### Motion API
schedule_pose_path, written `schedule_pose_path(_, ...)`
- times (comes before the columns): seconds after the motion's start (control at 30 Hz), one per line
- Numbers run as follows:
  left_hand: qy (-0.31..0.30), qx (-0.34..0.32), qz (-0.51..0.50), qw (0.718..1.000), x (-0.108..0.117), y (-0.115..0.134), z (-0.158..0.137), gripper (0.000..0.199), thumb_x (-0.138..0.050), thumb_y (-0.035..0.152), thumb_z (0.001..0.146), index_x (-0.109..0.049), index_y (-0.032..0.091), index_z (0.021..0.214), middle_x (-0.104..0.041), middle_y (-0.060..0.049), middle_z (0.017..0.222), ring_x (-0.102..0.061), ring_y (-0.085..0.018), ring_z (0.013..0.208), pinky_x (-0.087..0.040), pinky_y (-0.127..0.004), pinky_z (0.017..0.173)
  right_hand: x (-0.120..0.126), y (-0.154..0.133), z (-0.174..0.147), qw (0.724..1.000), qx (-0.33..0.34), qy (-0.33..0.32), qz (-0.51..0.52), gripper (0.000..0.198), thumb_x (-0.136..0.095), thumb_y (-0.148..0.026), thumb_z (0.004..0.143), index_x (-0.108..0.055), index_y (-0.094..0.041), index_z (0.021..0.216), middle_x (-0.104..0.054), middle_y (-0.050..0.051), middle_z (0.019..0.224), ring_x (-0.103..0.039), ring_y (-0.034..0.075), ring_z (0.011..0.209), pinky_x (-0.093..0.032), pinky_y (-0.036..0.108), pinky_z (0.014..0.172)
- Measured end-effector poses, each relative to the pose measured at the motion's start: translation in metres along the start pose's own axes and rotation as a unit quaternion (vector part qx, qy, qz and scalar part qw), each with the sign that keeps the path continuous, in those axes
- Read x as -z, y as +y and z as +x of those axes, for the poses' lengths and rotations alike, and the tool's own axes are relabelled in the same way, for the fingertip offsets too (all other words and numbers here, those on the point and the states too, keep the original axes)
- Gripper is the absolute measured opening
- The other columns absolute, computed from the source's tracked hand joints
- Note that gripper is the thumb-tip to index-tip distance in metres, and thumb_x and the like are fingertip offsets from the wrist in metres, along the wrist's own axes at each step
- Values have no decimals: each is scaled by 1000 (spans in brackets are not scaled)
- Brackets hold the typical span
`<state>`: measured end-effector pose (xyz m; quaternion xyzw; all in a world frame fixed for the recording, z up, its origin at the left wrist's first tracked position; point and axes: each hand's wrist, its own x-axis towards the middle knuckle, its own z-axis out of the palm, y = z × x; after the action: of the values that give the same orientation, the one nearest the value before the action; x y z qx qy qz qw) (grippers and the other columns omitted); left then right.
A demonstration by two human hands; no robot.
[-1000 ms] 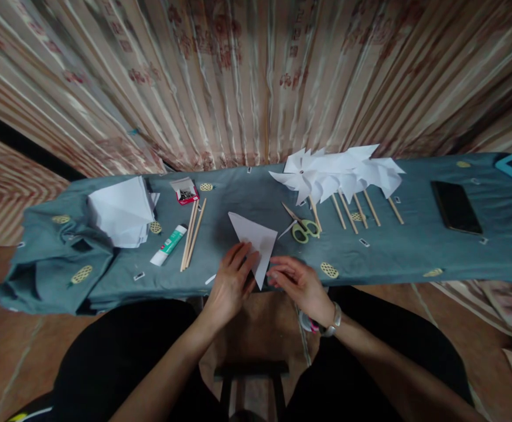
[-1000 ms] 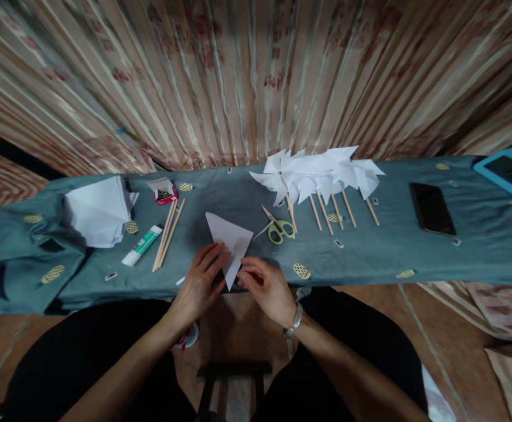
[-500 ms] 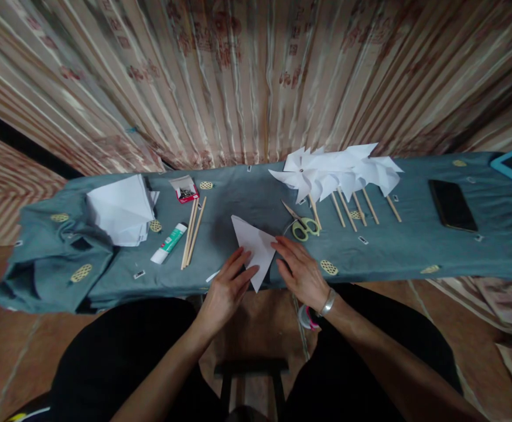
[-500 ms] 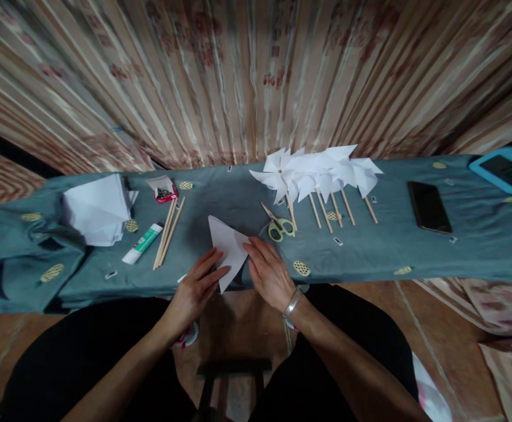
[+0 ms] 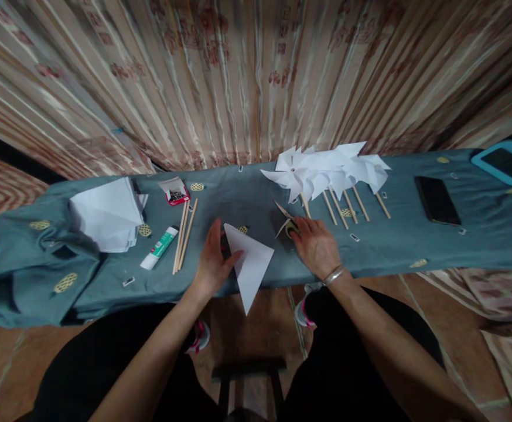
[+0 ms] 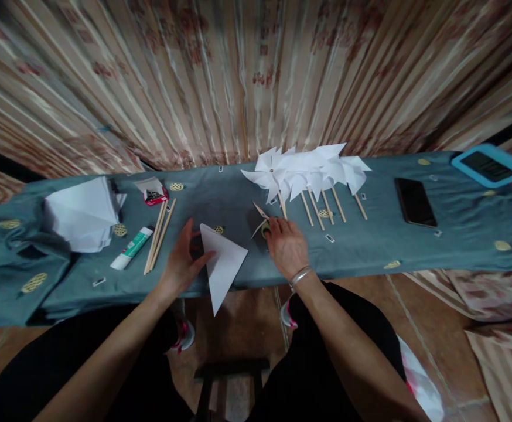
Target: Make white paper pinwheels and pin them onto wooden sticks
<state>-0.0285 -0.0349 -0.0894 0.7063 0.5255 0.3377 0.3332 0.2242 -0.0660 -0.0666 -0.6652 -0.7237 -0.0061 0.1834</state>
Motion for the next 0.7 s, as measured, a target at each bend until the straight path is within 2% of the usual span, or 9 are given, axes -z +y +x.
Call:
schedule_pose_path(0.1,24,-8,16,1000,-8,0,19,98,-75,19,67,-25,20,151,-35,-22,154,-58,-32,118,-53,-48,92,5,5,14,996,-39,-46,-60,24,-53,-22,91,-65,-13,109,-72,17,100,-63,30,94,-51,37,78)
schedule_pose_path(0.2,31,45,-57,997,-11,6,25,102,-72,14,64,-21,23,153,-36,-20,153,-66,-22,95,-56,-38,79,10,3,20,993,-66,-68,-67,23,-56,-20,88,-67,-13,107,-73,16,88,-67,29,85,-50,34,69)
schedule_pose_path(0.27,37,103,-149,983,-10,11,25,97,-74,17,62,-32,23,149,-46,-17,147,-66,-18,82,-56,-33,71,16,4,20,992,-101,-70,-26,28,-58,-22,86,-66,-13,111,-75,15,87,-69,29,81,-50,35,68)
schedule_pose_path(0.33,26,161,-260,952,-6,16,25,76,-78,21,58,-55,18,131,-64,-13,127,-66,-18,78,-55,-32,70,21,7,18,984,-140,-73,87,33,-61,-25,84,-66,-15,115,-76,12,89,-71,27,79,-51,36,69)
schedule_pose_path(0.37,15,187,-311,932,-4,17,25,62,-80,23,56,-65,15,116,-70,-11,112,-67,-18,77,-54,-31,71,23,10,16,970,-157,-80,169,35,-63,-28,82,-66,-16,115,-77,11,89,-71,25,77,-52,35,67)
schedule_pose_path(0.43,-11,240,-392,888,1,20,25,39,-84,26,53,-73,11,88,-74,-8,84,-67,-19,73,-53,-31,72,26,13,12,917,-185,-106,338,37,-66,-35,79,-66,-17,112,-77,7,86,-69,20,67,-50,30,57)
schedule_pose_path(0.53,-19,302,-452,839,6,25,27,35,-88,31,50,-74,10,74,-73,-8,70,-66,-18,65,-52,-30,67,29,10,6,835,-194,-142,495,46,-70,-45,75,-66,-18,112,-76,5,85,-67,17,64,-48,26,51)
schedule_pose_path(0.6,-20,319,-467,825,8,29,29,38,-90,36,48,-73,11,71,-73,-8,69,-66,-19,63,-51,-30,64,32,4,3,839,-174,-147,494,51,-74,-45,72,-66,-20,115,-75,4,86,-67,17,70,-51,27,59)
schedule_pose_path(0.7,-36,323,-472,819,9,33,31,39,-92,40,47,-72,12,67,-72,-6,65,-65,-18,59,-50,-28,60,34,-6,-1,892,-118,-170,403,55,-78,-41,71,-66,-23,122,-75,3,90,-67,18,75,-52,28,67)
